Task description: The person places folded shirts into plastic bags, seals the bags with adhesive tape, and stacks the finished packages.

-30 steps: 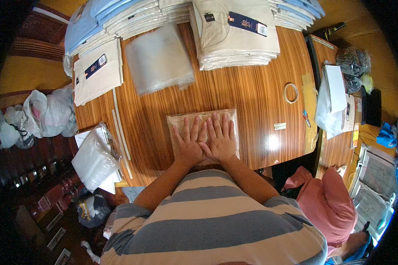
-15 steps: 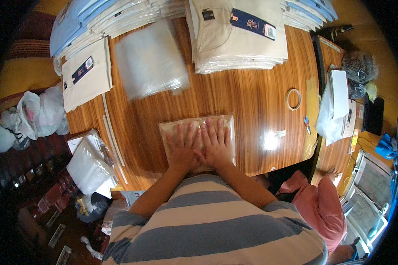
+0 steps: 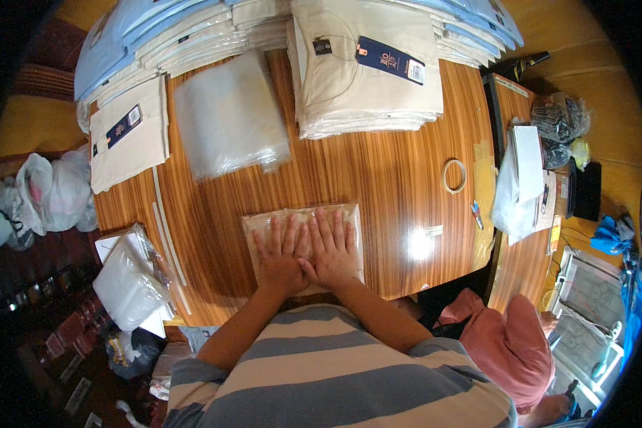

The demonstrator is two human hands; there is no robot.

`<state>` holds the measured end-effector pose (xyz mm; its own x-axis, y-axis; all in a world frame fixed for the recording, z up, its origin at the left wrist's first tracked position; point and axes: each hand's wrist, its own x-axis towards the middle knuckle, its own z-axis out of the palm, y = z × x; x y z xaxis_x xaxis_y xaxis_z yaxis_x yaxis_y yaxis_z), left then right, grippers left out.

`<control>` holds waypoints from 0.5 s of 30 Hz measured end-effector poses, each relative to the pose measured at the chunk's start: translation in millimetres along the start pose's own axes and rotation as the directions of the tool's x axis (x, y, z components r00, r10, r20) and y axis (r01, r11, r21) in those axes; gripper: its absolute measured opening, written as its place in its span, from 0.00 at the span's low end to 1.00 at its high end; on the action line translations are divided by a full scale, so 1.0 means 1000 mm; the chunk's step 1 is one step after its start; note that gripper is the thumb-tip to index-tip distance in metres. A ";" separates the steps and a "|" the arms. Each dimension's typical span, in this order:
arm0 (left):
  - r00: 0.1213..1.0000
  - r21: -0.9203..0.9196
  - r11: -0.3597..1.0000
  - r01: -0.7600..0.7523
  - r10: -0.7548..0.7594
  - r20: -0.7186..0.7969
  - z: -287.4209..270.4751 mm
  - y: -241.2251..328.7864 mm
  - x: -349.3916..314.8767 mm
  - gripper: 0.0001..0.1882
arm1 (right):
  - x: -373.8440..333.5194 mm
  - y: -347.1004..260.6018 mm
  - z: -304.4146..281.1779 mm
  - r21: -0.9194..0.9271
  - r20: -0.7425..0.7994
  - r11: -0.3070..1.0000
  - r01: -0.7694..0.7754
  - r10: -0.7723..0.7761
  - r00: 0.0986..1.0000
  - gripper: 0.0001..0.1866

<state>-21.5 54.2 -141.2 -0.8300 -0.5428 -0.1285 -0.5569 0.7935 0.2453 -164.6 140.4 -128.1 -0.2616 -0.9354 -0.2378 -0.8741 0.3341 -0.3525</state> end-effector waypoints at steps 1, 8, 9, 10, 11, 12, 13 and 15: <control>1.000 -0.010 1.000 0.005 -0.005 -0.010 0.000 0.000 0.000 0.39 | 0.001 0.000 -0.001 -0.006 -0.001 1.000 0.006 -0.006 1.000 0.49; 1.000 -0.027 1.000 -0.004 0.004 -0.020 -0.009 0.003 -0.001 0.39 | -0.003 -0.002 -0.003 -0.040 -0.046 0.999 0.006 -0.007 0.999 0.49; 1.000 -0.038 0.999 -0.005 0.003 -0.028 -0.010 0.004 -0.001 0.39 | -0.003 -0.001 0.000 -0.047 -0.061 0.999 0.012 -0.015 0.998 0.49; 0.999 -0.046 0.999 -0.008 0.006 -0.038 -0.012 0.003 0.001 0.39 | -0.002 -0.001 0.001 -0.054 -0.081 0.998 0.017 -0.022 0.996 0.49; 1.000 -0.037 0.999 -0.002 0.001 -0.020 -0.014 0.003 0.000 0.41 | -0.003 -0.002 0.001 -0.051 -0.115 0.998 0.024 -0.030 0.993 0.48; 0.999 -0.061 0.998 -0.014 0.011 -0.038 -0.015 0.003 0.002 0.42 | -0.002 -0.001 0.001 -0.074 -0.145 0.997 0.029 -0.040 0.989 0.48; 0.998 -0.086 0.996 -0.021 0.016 -0.053 -0.015 0.002 0.000 0.42 | -0.001 0.000 0.004 -0.095 -0.170 0.995 0.037 -0.053 0.984 0.48; 0.999 -0.109 0.994 -0.017 0.013 -0.044 -0.019 0.001 -0.003 0.44 | -0.001 -0.002 0.000 -0.080 -0.203 0.996 0.043 -0.058 0.977 0.45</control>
<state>-19.4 51.8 -122.7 -0.8348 -0.5444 -0.0826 -0.5356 0.7680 0.3511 -162.0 140.8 -127.3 -0.2879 -0.9573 -0.0279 -0.9146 0.2834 -0.2885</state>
